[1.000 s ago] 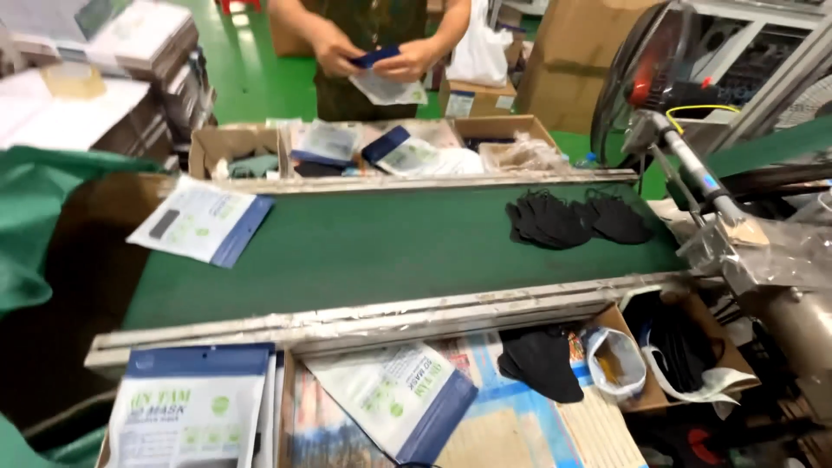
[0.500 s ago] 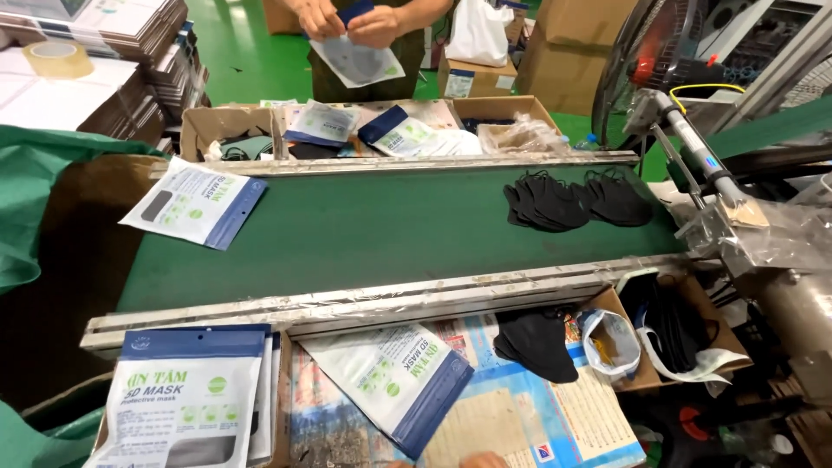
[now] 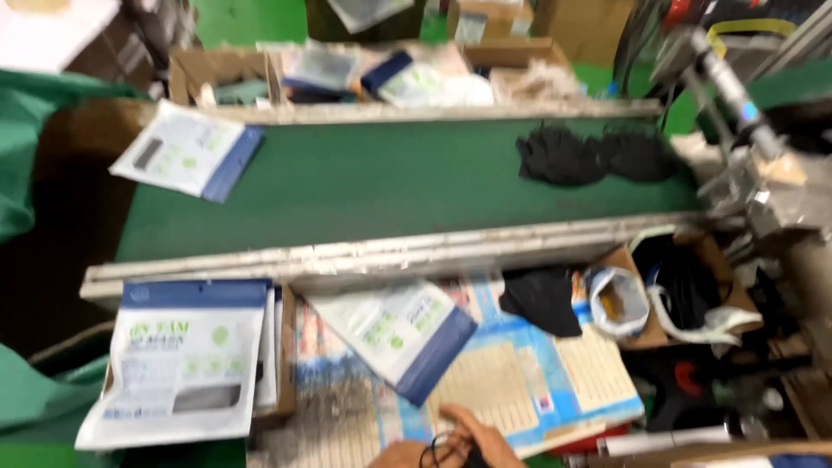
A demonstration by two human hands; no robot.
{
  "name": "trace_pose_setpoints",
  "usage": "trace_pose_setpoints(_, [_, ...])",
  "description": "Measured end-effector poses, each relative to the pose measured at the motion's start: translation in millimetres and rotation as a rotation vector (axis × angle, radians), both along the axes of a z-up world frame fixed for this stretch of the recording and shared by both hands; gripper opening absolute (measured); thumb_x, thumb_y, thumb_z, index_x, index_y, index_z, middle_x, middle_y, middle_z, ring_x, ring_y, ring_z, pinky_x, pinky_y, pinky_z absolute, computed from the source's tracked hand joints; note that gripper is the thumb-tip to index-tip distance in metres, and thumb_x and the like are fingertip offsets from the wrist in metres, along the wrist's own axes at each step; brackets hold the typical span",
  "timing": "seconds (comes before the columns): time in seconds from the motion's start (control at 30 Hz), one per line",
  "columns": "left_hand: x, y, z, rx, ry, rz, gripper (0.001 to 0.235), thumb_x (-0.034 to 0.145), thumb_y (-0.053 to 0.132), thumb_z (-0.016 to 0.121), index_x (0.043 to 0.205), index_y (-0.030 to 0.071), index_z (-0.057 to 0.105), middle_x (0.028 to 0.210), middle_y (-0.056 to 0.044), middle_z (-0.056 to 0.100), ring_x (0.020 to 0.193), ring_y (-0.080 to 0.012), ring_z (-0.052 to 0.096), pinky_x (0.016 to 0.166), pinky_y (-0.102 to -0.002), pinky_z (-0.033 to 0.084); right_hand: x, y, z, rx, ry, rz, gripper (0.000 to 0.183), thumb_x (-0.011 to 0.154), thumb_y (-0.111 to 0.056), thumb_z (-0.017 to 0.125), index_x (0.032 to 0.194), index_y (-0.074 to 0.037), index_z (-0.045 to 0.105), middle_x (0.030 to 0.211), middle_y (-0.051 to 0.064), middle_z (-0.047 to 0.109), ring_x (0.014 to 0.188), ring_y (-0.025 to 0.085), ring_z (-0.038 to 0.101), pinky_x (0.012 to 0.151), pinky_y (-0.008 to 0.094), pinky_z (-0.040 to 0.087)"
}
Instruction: The person stacks black 5D protective face masks at a conveyor-side workbench, opens a blue plastic pouch, inserts a mask into it, and presses the pouch closed, placing finished pouches aside and repeating the packing cycle.
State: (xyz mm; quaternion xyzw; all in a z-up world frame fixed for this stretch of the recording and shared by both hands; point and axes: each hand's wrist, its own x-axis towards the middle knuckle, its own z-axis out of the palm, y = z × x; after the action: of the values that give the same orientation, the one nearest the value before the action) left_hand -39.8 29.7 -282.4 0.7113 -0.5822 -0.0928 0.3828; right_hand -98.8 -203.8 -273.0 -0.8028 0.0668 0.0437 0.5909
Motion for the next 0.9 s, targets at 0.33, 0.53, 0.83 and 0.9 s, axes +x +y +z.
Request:
trace_pose_setpoints(0.33, [92.2, -24.4, 216.1, -0.258, -0.299, 0.594, 0.033, 0.079, 0.006, 0.072, 0.11, -0.003, 0.067, 0.104, -0.017, 0.063, 0.094, -0.0342, 0.061, 0.081, -0.043, 0.05, 48.9, -3.7, 168.1, 0.909, 0.099, -0.663, 0.04, 0.087, -0.014, 0.068, 0.122, 0.006, 0.064, 0.109, 0.02, 0.074, 0.095, 0.032, 0.077, 0.077, 0.044, 0.064])
trace_pose_setpoints(0.53, [106.3, -56.5, 136.3, 0.045, -0.32, 0.57, 0.013, 0.075, 0.007, 0.071, 0.086, 0.003, 0.065, 0.09, -0.012, 0.057, 0.088, -0.0312, 0.057, 0.077, -0.043, 0.048, 48.2, 27.8, 115.1, 0.791, 0.037, -0.694, 0.032, 0.088, -0.006, 0.069, 0.118, 0.008, 0.067, 0.104, 0.017, 0.074, 0.087, 0.029, 0.075, 0.069, 0.041, 0.063])
trace_pose_setpoints(0.83, [104.6, -58.4, 142.9, -0.118, -0.229, 0.743, 0.008, 0.077, 0.006, 0.067, 0.083, 0.003, 0.064, 0.082, -0.014, 0.056, 0.08, -0.0331, 0.058, 0.072, -0.045, 0.048, 37.6, 25.7, 80.8, 0.675, -0.021, -0.661, 0.029, 0.087, -0.003, 0.076, 0.114, 0.009, 0.073, 0.103, 0.014, 0.076, 0.075, 0.023, 0.072, 0.065, 0.035, 0.061])
trace_pose_setpoints(0.9, [103.5, -57.6, 157.7, -0.16, -0.26, 0.725, 0.011, 0.077, 0.006, 0.068, 0.087, 0.002, 0.065, 0.081, -0.014, 0.056, 0.079, -0.0332, 0.058, 0.071, -0.045, 0.048, 45.7, 30.9, 125.0, 0.771, 0.009, -0.677, 0.031, 0.083, -0.002, 0.076, 0.114, 0.004, 0.072, 0.101, 0.011, 0.076, 0.077, 0.02, 0.073, 0.065, 0.037, 0.062])
